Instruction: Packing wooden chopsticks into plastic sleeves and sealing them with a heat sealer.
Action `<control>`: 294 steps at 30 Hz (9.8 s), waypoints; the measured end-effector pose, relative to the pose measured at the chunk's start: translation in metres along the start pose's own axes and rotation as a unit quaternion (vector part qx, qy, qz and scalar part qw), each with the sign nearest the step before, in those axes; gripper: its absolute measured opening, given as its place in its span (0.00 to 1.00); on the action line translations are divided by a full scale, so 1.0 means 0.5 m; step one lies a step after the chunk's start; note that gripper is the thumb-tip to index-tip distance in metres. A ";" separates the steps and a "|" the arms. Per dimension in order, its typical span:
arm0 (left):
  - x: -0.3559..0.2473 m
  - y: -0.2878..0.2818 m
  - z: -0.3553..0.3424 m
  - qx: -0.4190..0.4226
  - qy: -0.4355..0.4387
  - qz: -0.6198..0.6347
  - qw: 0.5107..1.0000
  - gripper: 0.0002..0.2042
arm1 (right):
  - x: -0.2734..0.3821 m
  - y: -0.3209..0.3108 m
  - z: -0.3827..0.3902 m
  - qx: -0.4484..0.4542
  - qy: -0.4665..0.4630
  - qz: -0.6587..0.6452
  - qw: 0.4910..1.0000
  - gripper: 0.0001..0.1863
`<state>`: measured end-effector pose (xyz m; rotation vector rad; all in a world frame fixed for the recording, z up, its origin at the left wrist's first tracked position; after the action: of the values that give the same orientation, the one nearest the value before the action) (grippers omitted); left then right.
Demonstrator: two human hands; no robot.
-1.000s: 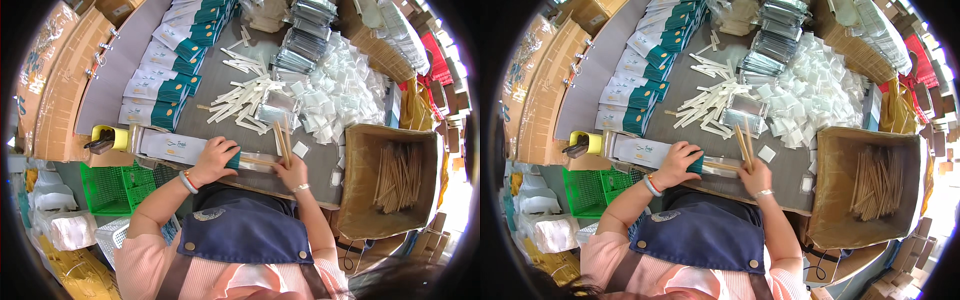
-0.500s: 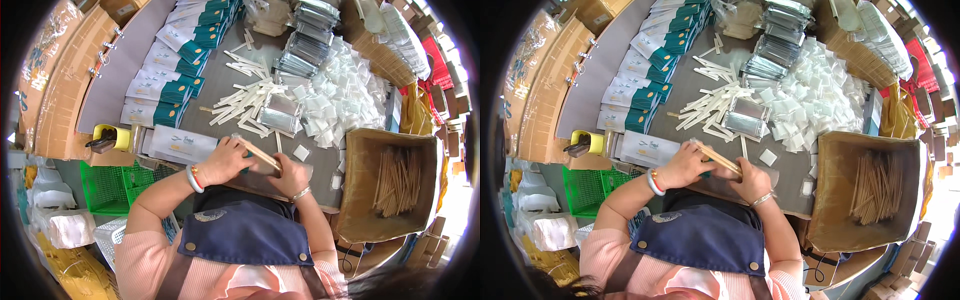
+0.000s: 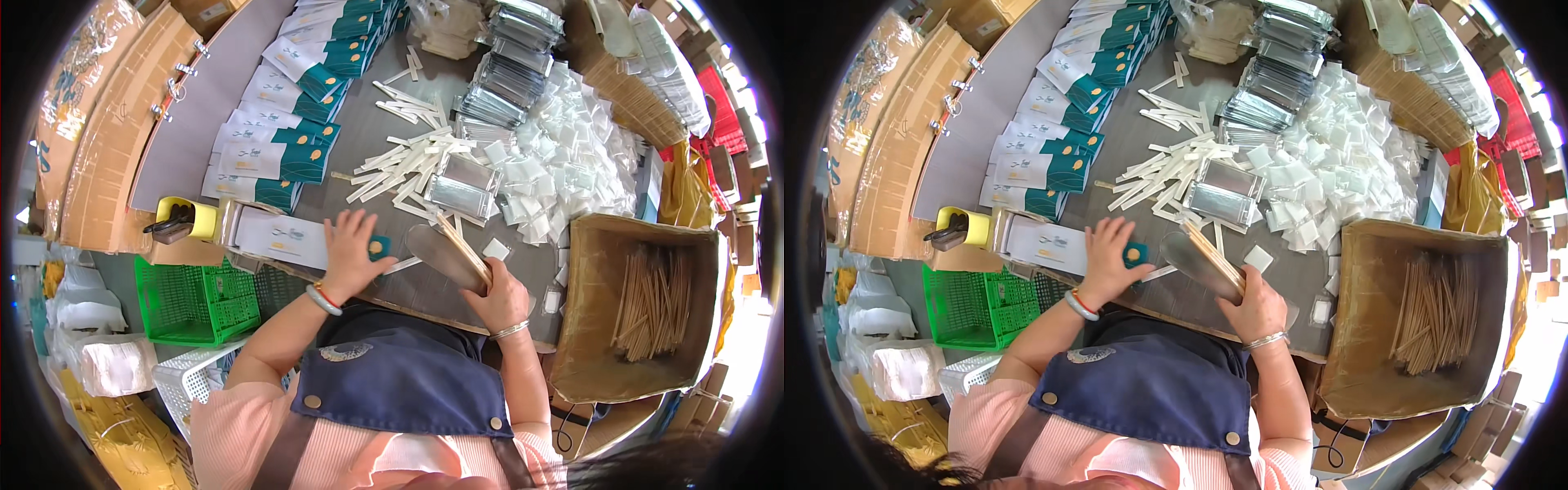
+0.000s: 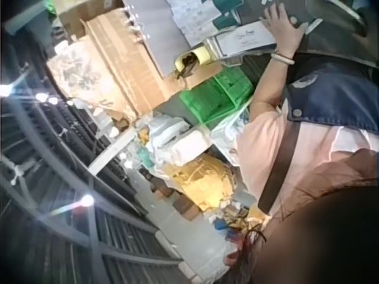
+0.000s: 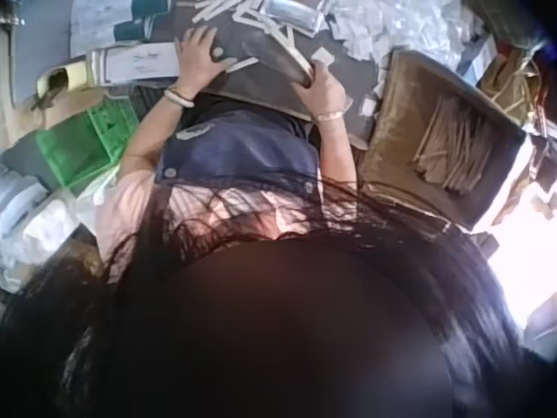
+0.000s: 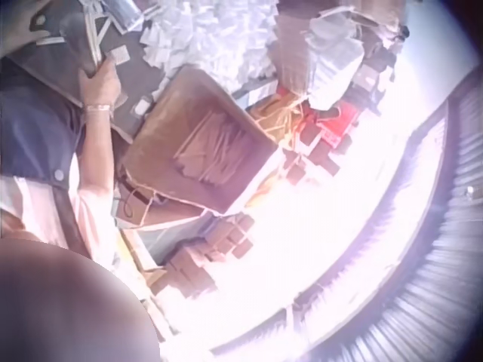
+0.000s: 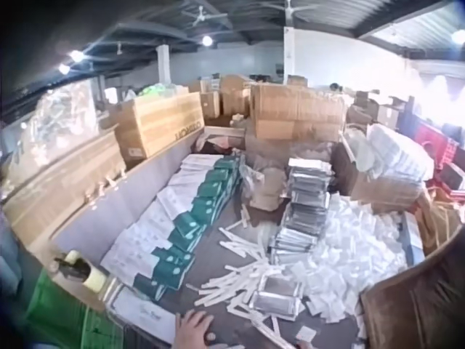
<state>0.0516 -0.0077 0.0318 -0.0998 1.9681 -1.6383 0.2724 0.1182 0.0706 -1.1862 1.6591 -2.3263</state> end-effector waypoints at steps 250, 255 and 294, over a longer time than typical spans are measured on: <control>-0.083 -0.308 -0.110 0.007 0.081 0.508 0.857 0.06 | -0.095 0.152 0.013 0.166 0.150 -0.746 0.628 0.19; -0.127 -0.353 -0.116 0.029 0.122 0.544 0.830 0.07 | -0.054 0.147 -0.003 0.177 0.142 -0.774 0.591 0.21; 0.039 -0.133 -0.042 -0.102 -0.082 0.386 0.913 0.00 | -0.153 0.091 0.053 0.048 0.177 -0.615 0.767 0.12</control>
<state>0.0061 -0.0137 0.0879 0.4043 1.7147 -0.8764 0.3254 0.1123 -0.0054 -2.4281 0.7110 -3.3967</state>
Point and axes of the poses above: each hand's wrist, its own z-axis away from the middle knuckle, its own y-axis out of the palm, x = y × z, the point moved 7 cm from there along -z, towards the middle knuckle, and after that the axes turned 5 degrees about -z, right-handed, at the moved point
